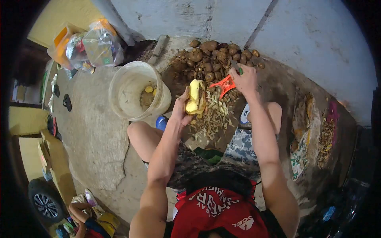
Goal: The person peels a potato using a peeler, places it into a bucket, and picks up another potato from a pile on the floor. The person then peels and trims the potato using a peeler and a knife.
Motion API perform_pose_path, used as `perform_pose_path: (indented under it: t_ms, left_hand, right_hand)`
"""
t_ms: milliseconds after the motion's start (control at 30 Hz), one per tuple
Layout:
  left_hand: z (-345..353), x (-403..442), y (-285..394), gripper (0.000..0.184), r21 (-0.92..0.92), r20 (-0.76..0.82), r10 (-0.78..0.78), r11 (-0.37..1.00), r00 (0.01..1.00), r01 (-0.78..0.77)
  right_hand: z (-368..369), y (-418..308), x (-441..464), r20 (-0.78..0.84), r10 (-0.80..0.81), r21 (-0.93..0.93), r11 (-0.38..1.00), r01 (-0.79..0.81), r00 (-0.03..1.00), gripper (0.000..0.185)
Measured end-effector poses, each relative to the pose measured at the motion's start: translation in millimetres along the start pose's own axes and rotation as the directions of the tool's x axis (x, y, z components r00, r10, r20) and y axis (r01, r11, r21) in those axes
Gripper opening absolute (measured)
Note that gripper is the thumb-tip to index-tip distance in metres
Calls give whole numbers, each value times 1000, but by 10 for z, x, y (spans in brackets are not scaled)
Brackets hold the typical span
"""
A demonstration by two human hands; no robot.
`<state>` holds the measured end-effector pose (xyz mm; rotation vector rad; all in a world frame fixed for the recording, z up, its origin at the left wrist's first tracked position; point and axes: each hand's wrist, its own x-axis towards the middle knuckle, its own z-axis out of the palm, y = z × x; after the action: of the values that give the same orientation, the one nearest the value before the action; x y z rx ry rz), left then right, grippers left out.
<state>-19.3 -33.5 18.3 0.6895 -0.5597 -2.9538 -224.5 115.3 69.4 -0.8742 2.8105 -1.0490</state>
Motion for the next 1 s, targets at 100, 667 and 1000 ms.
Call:
perform_pose_path:
  t_ms: [100,667,1000]
  left_hand:
    - [35,33,-13,43,-79,68,9,997,998,-3]
    - [11,-66,-51,54,8,164,-48,999,985,47]
    - [78,9,-53,43,191,-77,-77,977,994,91]
  right_hand:
    - [73,-120,-169,53,-83,113,991,76,995,35]
    - [-76,273,150,-241,-177,-162,977,140,954,41]
    - [-22,-236,-217,-95,-458,104,878,467,884,29]
